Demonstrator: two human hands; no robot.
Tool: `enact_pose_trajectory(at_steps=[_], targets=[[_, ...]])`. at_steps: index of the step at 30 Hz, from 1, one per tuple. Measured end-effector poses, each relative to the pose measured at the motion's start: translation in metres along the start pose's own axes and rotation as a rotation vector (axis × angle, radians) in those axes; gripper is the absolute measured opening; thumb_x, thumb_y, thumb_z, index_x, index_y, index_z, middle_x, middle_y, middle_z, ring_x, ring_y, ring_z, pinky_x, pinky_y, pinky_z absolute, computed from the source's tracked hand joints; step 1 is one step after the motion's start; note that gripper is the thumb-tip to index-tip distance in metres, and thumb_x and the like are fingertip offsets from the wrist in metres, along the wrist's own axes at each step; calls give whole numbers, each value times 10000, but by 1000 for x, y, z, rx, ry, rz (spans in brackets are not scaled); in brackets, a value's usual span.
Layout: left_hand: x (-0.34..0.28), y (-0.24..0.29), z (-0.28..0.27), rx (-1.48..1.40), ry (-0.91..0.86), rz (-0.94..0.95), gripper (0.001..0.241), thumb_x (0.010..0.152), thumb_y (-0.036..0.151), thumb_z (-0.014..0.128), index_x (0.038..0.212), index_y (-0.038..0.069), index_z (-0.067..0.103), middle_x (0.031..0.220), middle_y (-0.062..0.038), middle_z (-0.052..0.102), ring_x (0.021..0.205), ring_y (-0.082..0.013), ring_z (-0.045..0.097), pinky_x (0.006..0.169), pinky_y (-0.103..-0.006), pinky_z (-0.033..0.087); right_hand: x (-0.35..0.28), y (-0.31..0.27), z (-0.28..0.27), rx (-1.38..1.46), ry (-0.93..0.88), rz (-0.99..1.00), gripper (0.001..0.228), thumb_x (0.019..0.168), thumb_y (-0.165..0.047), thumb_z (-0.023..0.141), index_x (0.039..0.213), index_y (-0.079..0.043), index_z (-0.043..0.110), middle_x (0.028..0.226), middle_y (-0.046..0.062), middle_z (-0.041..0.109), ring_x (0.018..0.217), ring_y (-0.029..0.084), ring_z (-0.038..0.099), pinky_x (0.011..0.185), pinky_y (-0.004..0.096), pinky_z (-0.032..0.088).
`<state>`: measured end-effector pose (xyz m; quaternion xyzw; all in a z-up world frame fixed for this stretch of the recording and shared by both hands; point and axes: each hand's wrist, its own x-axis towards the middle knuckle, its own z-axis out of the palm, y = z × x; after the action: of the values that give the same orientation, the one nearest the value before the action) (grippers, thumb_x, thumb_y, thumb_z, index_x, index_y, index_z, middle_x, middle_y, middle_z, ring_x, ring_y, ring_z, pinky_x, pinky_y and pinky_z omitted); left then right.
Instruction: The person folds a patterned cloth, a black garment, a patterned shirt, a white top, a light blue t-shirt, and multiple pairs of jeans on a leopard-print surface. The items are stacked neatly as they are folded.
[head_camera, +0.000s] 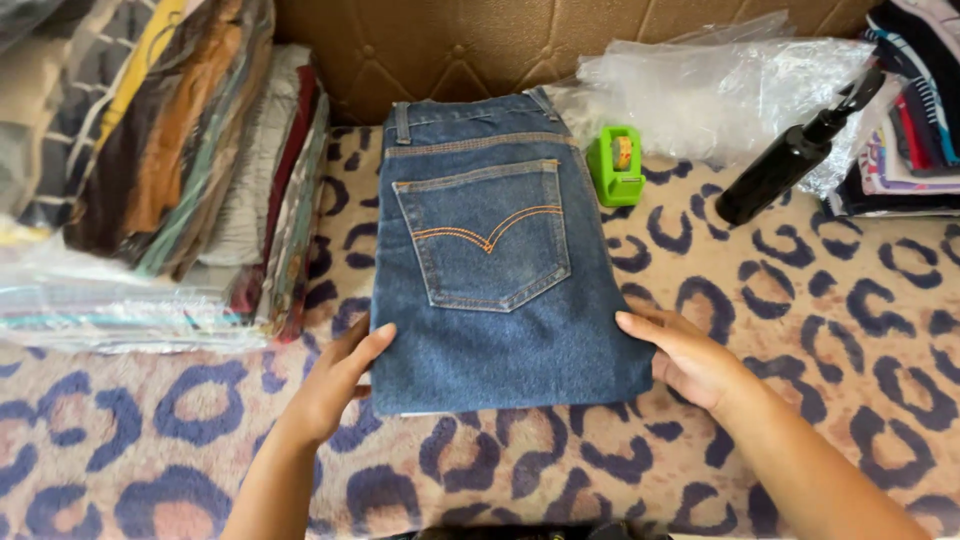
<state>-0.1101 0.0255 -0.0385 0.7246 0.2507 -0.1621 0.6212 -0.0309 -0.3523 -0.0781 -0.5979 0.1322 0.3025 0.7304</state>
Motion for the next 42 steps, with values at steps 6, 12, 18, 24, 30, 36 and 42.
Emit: enact_pose_trajectory(at_steps=[6, 12, 18, 24, 30, 36, 42], targets=[[15, -5, -2, -122, -75, -6, 752, 747, 435, 602, 1273, -99, 665, 1185, -264, 709, 1005, -363, 664, 842, -404, 469, 16, 9, -16, 44, -71, 18, 443, 938, -198, 604, 1264, 101, 639, 1134, 228, 710, 883, 276, 653, 779, 384, 519], [26, -21, -1, -218, -112, 80, 827, 719, 446, 652, 1310, -131, 608, 1172, -319, 688, 873, -373, 675, 609, -308, 470, -6, -4, 10, -47, 13, 25, 519, 932, -260, 575, 1259, 136, 649, 1168, 299, 719, 940, 338, 661, 837, 417, 506], [-8, -28, 45, -246, -205, 66, 1161, 642, 581, 681, 1526, -64, 291, 1435, -381, 528, 1275, -559, 603, 1084, -629, 503, 24, 2, -61, 23, -59, -109, 502, 943, -273, 587, 1175, 170, 630, 1092, 340, 693, 901, 358, 641, 867, 450, 514], [-26, -83, 156, -382, -577, -126, 1137, 750, 535, 831, 1552, 89, 159, 1470, -330, 439, 1257, -542, 570, 994, -558, 577, 34, -9, -202, -50, 91, -221, 456, 945, -302, 647, 1203, 73, 667, 1012, 206, 693, 746, 271, 604, 656, 408, 465], [-22, -50, 123, 440, -918, 344, 1060, 825, 733, 460, 1563, -10, 295, 1561, -269, 393, 1440, -396, 408, 1168, -442, 348, -49, -63, -98, -223, 449, -173, 467, 1053, -187, 424, 1395, 91, 580, 1387, 310, 615, 1252, 441, 564, 1050, 514, 378], [-120, 164, 76, 471, -388, 1285, 890, 943, 644, 250, 1409, -76, 490, 1347, -278, 652, 452, -157, 704, 545, -297, 679, -109, -104, -48, -773, 681, -1037, 498, 1050, 89, 518, 1543, 126, 459, 1439, 321, 511, 1207, 377, 517, 986, 433, 417], [63, 152, 143, 935, 233, 1268, 899, 894, 793, 368, 1605, 245, 313, 1693, -59, 241, 1575, -282, 84, 1221, -571, 31, -59, -68, 51, -1557, 796, -1087, 694, 933, -578, 479, 1511, -194, 461, 1680, 211, 249, 1558, 418, 130, 1088, 762, 27]])
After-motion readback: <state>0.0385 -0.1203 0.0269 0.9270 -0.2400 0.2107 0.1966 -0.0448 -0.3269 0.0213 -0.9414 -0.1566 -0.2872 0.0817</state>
